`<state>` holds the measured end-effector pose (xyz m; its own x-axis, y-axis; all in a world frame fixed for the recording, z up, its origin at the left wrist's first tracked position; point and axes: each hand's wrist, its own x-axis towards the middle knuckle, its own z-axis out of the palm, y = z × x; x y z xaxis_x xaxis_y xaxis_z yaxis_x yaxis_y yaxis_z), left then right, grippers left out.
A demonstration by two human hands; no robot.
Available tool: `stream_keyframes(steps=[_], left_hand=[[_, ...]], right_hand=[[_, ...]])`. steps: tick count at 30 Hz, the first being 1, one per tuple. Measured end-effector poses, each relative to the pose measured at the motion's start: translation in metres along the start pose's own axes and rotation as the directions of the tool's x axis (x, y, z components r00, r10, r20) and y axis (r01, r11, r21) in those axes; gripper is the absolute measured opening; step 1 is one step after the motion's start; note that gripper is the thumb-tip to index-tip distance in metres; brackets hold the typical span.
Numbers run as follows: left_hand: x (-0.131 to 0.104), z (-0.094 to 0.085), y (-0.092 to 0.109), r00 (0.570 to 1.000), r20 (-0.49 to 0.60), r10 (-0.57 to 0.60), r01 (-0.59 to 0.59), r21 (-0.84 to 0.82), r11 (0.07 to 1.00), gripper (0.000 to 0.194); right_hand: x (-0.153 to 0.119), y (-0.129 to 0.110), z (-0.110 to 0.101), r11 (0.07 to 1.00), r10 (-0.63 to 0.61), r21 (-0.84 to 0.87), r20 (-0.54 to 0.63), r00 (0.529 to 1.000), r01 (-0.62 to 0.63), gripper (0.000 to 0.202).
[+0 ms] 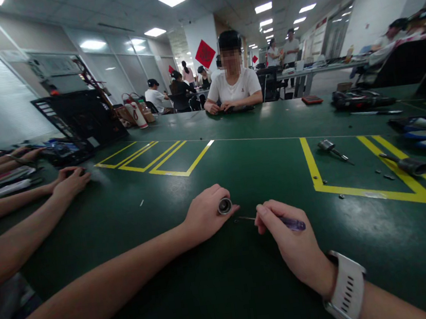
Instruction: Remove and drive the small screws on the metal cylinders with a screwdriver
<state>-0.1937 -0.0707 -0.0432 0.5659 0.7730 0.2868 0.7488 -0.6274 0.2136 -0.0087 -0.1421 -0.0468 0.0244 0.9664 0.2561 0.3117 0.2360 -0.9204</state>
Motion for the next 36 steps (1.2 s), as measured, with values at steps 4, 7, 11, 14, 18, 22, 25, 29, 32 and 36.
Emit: stream_keyframes(steps=[4,7,11,14,18,22,25,29,32,36], left_hand=[[0.003,-0.003,-0.006,0.988,-0.099,-0.115,0.102,-0.128,0.987,0.026],[0.007,-0.007,-0.01,0.96,-0.176,-0.217,0.157,-0.299,0.941,0.026],[0.014,-0.013,-0.013,0.871,-0.059,-0.487,0.33,-0.665,0.67,0.03],[0.016,-0.02,-0.008,0.797,0.175,-0.578,0.425,-0.842,0.331,0.032],[0.01,-0.035,0.003,0.759,0.348,-0.55,0.417,-0.909,0.001,0.027],[-0.004,-0.043,0.014,0.741,0.358,-0.568,0.38,-0.921,-0.085,0.031],[-0.014,-0.04,0.017,0.783,0.303,-0.543,0.365,-0.931,0.007,0.036],[-0.023,-0.036,0.018,0.832,0.257,-0.492,0.357,-0.926,0.121,0.04],[-0.028,-0.035,0.02,0.846,0.241,-0.477,0.332,-0.936,0.117,0.04],[-0.032,-0.031,0.024,0.854,0.256,-0.453,0.32,-0.945,0.07,0.042]], right_hand=[[0.001,0.0,0.001,0.998,0.061,-0.01,0.026,0.998,-0.061,0.04],[0.001,-0.002,0.001,0.996,0.084,-0.041,0.051,0.995,-0.082,0.04],[0.003,-0.002,0.002,0.994,0.096,-0.06,0.066,0.993,-0.092,0.04],[0.003,-0.001,0.003,0.991,0.113,-0.077,0.091,0.989,-0.106,0.041],[0.004,-0.006,0.001,0.991,0.071,-0.122,0.095,0.993,-0.059,0.041],[0.006,-0.015,-0.002,0.981,0.036,-0.194,0.101,0.994,-0.016,0.043],[0.004,-0.017,-0.001,0.975,0.054,-0.22,0.102,0.993,-0.03,0.043],[-0.003,-0.014,0.001,0.988,-0.036,-0.148,0.057,0.998,0.044,0.042],[-0.01,-0.015,-0.001,0.979,-0.193,-0.053,0.062,0.979,0.196,0.039],[-0.016,-0.023,0.001,0.904,-0.421,-0.025,0.113,0.9,0.426,0.024]])
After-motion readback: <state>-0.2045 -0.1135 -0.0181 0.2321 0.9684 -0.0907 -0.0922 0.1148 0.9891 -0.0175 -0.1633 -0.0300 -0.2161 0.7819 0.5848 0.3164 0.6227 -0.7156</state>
